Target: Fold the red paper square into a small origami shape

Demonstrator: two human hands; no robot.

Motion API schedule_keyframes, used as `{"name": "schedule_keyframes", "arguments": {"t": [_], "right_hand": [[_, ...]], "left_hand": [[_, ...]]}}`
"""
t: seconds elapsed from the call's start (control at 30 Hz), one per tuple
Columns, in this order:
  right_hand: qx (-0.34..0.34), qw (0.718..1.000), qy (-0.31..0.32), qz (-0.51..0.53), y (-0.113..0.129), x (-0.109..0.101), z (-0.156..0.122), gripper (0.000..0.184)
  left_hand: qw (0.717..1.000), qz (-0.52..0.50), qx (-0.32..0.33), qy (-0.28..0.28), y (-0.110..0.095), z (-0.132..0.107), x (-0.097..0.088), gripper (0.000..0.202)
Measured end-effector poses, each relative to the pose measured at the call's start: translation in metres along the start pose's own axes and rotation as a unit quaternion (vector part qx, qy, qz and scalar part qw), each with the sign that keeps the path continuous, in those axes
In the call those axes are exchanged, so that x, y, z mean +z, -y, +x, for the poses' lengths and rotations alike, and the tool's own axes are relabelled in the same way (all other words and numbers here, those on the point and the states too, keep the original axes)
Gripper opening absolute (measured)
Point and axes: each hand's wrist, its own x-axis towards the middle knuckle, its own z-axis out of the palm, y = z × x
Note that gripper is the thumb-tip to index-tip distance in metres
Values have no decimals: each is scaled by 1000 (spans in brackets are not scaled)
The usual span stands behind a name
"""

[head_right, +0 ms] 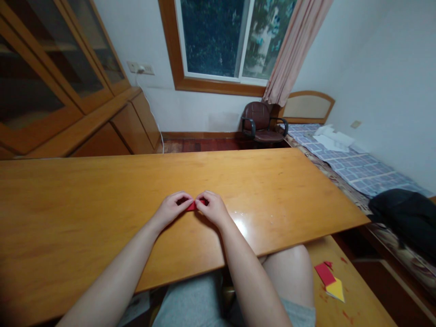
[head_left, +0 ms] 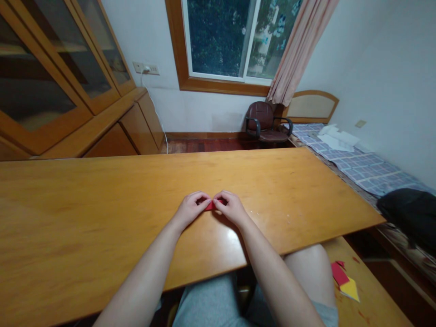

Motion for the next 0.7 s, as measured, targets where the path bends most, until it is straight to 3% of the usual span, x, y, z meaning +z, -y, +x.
{"name": "schedule_keyframes", "arguments": {"t": [0.43, 0.7], "right_hand": [[-2, 1000, -2, -5, 2, 0, 1, 9], [20, 998, -54, 8, -1, 2, 1, 10]], "left_hand": [[1000, 21, 4, -3, -6, 0, -2, 23], [999, 19, -2, -36, 3, 0, 0, 19]]}}
